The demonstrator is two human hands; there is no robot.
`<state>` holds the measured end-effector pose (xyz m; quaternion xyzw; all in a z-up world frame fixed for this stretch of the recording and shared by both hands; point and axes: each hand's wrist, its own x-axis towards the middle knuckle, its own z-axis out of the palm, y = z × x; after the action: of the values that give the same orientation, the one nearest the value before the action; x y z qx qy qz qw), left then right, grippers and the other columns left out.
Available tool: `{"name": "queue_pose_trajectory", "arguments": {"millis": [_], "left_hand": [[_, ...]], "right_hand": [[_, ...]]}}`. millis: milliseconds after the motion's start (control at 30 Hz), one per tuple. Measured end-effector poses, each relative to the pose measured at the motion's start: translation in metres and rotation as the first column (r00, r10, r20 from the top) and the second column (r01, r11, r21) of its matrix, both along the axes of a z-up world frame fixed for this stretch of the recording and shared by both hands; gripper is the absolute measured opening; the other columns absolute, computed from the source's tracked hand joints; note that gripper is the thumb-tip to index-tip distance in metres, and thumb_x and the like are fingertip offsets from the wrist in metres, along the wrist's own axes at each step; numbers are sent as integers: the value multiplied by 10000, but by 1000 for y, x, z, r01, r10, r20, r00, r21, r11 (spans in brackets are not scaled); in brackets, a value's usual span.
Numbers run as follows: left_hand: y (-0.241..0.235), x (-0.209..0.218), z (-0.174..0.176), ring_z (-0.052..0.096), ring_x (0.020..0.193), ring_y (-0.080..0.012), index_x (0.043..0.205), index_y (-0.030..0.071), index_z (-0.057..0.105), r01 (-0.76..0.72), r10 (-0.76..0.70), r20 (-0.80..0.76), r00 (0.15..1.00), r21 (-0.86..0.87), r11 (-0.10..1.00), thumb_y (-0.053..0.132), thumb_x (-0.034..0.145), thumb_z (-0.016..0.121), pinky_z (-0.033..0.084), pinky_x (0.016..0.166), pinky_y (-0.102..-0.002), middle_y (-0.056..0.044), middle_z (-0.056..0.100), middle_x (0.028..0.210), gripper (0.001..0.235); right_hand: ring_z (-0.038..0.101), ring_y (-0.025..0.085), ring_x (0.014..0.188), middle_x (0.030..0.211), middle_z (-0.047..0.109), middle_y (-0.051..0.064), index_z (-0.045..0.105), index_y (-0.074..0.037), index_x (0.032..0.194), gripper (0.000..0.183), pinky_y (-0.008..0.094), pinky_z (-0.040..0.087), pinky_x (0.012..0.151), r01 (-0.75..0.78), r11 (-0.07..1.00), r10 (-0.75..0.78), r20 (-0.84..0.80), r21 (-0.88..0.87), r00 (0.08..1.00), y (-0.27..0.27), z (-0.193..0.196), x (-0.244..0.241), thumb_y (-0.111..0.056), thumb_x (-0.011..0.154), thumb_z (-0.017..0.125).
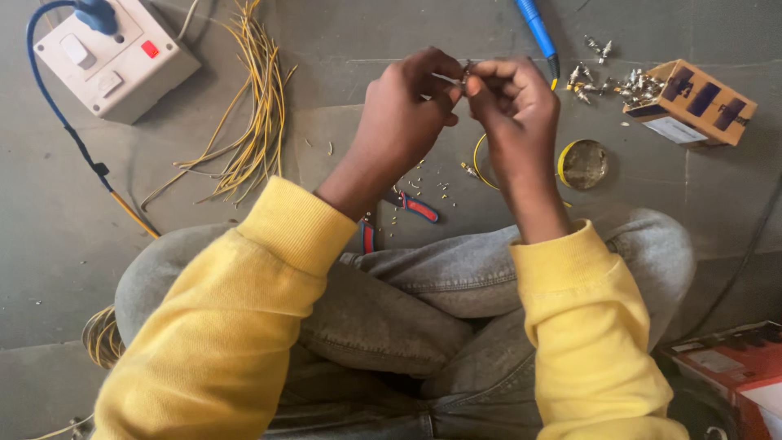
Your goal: The person sits on the floor and solders small metal connectors onto the ends of yellow wires using a soldering iron and solder wire. They repeatedly pick up wires, apply heat and solder, and place the finished pieces aside.
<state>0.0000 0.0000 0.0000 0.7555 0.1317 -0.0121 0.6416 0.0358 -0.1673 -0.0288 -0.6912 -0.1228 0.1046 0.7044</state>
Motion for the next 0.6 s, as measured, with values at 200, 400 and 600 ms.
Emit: {"name": "queue_pose_trajectory", "arguments": {"millis": [200, 400, 600], "left_hand": [[3, 2, 10, 765, 651, -100, 1011, 27, 693, 1, -1, 56, 998, 15, 1000, 74, 909, 693, 593, 602, -255, -35, 778, 837, 112], [7, 2, 8, 747, 668, -88, 1017, 29, 683, 10, -2, 182, 983, -41, 999, 10, 879, 725, 577, 588, -255, -45, 764, 826, 145], [5, -1, 7, 755, 665, -77, 980, 33, 688, 4, -33, 260, 965, 114, 993, -10, 898, 724, 580, 595, -251, -43, 757, 756, 99]], "right_hand": [[707, 102, 989, 1089, 709, 42, 629, -11, 1164, 165, 241, 594, 849, -11, 1000, 12, 45, -12, 999, 0, 16, 0, -45, 1039, 730], [692, 101, 1039, 1149, 701, 55, 678, 22, 1185, 161, 230, 563, 921, -42, 996, 53, 132, -83, 990, -1, 22, 0, 44, 1036, 733], [694, 104, 1015, 1120, 721, 57, 654, 12, 1157, 163, 233, 571, 909, -65, 993, 81, 175, -97, 981, -9, 27, -2, 97, 1043, 734]]}}
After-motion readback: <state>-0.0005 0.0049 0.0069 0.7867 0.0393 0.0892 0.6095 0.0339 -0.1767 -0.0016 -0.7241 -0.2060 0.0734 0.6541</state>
